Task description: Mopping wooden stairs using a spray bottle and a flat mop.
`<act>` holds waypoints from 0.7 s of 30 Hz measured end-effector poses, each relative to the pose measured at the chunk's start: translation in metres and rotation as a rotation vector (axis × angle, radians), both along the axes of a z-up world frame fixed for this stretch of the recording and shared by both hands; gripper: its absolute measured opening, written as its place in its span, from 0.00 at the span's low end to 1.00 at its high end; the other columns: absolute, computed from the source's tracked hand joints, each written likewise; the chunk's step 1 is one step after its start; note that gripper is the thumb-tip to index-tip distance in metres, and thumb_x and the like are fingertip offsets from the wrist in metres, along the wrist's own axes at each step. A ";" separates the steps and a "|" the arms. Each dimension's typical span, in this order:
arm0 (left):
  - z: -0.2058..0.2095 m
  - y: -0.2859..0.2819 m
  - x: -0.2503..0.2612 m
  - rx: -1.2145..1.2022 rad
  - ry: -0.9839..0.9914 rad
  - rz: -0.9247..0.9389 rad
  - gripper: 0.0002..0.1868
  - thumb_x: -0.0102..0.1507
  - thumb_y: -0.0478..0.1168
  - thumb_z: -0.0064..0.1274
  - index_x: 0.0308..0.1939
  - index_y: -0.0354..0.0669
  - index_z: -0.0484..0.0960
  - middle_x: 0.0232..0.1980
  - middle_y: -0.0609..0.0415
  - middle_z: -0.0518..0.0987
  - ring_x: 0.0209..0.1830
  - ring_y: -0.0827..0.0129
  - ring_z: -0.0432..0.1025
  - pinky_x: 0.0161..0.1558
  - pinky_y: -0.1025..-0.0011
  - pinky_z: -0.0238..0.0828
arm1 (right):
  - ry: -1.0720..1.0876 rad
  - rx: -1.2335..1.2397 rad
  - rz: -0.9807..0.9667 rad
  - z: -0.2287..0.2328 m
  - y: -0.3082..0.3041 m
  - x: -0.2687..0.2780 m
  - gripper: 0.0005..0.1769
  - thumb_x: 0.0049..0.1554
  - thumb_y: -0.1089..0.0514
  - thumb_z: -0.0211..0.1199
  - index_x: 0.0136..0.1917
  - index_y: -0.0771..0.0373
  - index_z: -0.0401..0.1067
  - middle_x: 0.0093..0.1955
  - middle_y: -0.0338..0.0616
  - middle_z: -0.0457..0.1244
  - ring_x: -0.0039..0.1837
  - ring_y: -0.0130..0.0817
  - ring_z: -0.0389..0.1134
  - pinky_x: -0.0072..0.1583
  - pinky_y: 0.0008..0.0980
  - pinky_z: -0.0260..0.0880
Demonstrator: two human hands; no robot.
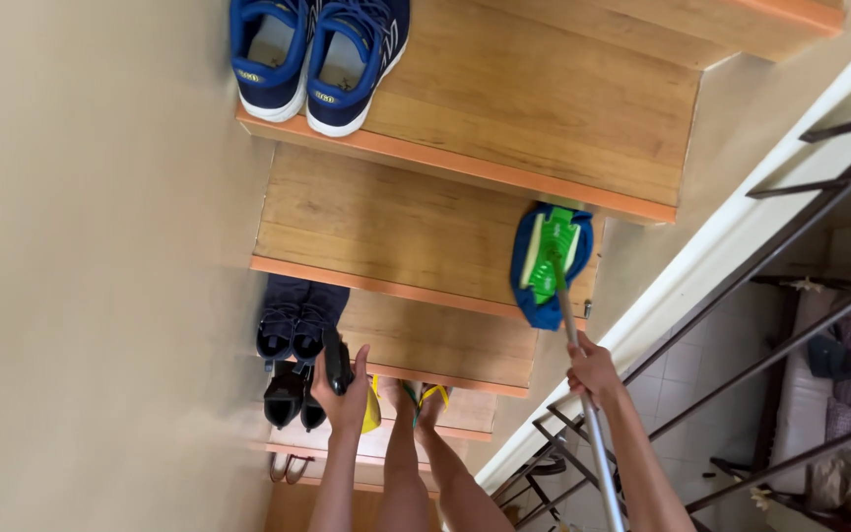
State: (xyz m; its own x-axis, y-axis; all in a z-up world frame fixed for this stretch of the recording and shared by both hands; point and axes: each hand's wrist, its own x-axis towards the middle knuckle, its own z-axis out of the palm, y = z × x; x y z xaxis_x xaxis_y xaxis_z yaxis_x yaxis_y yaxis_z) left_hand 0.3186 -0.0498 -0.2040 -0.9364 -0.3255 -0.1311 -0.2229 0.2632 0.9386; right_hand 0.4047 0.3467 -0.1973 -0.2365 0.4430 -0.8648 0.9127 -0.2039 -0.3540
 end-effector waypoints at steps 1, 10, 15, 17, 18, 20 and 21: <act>0.001 -0.001 0.001 0.001 0.004 -0.004 0.21 0.57 0.36 0.69 0.51 0.32 0.80 0.39 0.56 0.79 0.25 0.80 0.70 0.29 0.77 0.69 | 0.004 0.001 -0.004 -0.007 -0.007 0.000 0.32 0.66 0.59 0.50 0.81 0.45 0.55 0.24 0.42 0.52 0.23 0.29 0.50 0.25 0.32 0.52; -0.020 -0.034 0.034 -0.099 -0.005 0.012 0.20 0.59 0.38 0.70 0.53 0.34 0.83 0.38 0.55 0.79 0.29 0.79 0.70 0.33 0.77 0.69 | 0.361 -0.264 0.475 -0.098 -0.203 -0.089 0.09 0.55 0.64 0.59 0.49 0.60 0.75 0.29 0.30 0.57 0.28 0.20 0.55 0.28 0.27 0.52; -0.050 -0.051 0.039 -0.220 0.054 0.014 0.21 0.59 0.39 0.70 0.52 0.35 0.82 0.43 0.56 0.81 0.34 0.76 0.73 0.38 0.76 0.72 | 0.353 -0.447 0.494 -0.050 -0.304 -0.178 0.22 0.60 0.54 0.52 0.66 0.59 0.69 0.21 0.42 0.57 0.20 0.29 0.57 0.24 0.33 0.57; -0.048 -0.045 0.057 -0.235 0.039 -0.012 0.22 0.59 0.39 0.71 0.53 0.35 0.82 0.42 0.56 0.81 0.34 0.75 0.73 0.39 0.75 0.72 | 0.433 -0.513 0.413 -0.040 -0.275 -0.151 0.20 0.62 0.54 0.54 0.65 0.62 0.69 0.23 0.38 0.56 0.21 0.27 0.56 0.24 0.31 0.55; -0.047 -0.045 0.059 -0.253 0.041 -0.023 0.23 0.59 0.39 0.71 0.53 0.35 0.82 0.42 0.55 0.81 0.35 0.73 0.73 0.41 0.73 0.72 | 0.531 -0.579 0.349 -0.033 -0.263 -0.144 0.19 0.64 0.55 0.56 0.65 0.66 0.70 0.25 0.35 0.55 0.23 0.24 0.56 0.25 0.29 0.53; -0.049 -0.026 0.028 -0.244 0.054 -0.018 0.25 0.57 0.39 0.72 0.54 0.34 0.81 0.42 0.54 0.80 0.34 0.72 0.72 0.40 0.72 0.72 | 0.617 -0.957 0.161 -0.277 -0.209 -0.054 0.12 0.68 0.56 0.59 0.63 0.62 0.68 0.30 0.31 0.57 0.28 0.23 0.58 0.28 0.28 0.55; -0.045 -0.025 0.038 -0.253 0.002 -0.023 0.27 0.56 0.39 0.73 0.55 0.34 0.81 0.41 0.52 0.80 0.33 0.70 0.71 0.38 0.72 0.71 | 0.623 -1.352 -0.075 -0.377 -0.173 -0.009 0.07 0.72 0.57 0.63 0.60 0.58 0.67 0.35 0.28 0.58 0.33 0.21 0.60 0.32 0.27 0.56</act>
State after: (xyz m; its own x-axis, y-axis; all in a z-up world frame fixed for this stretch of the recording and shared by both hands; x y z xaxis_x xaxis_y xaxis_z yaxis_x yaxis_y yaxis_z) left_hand 0.3570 -0.0752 -0.2488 -0.9441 -0.3263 -0.0463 -0.2122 0.4944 0.8429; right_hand 0.3962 0.1735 -0.5739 -0.7270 -0.5638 -0.3920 0.6622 -0.7266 -0.1830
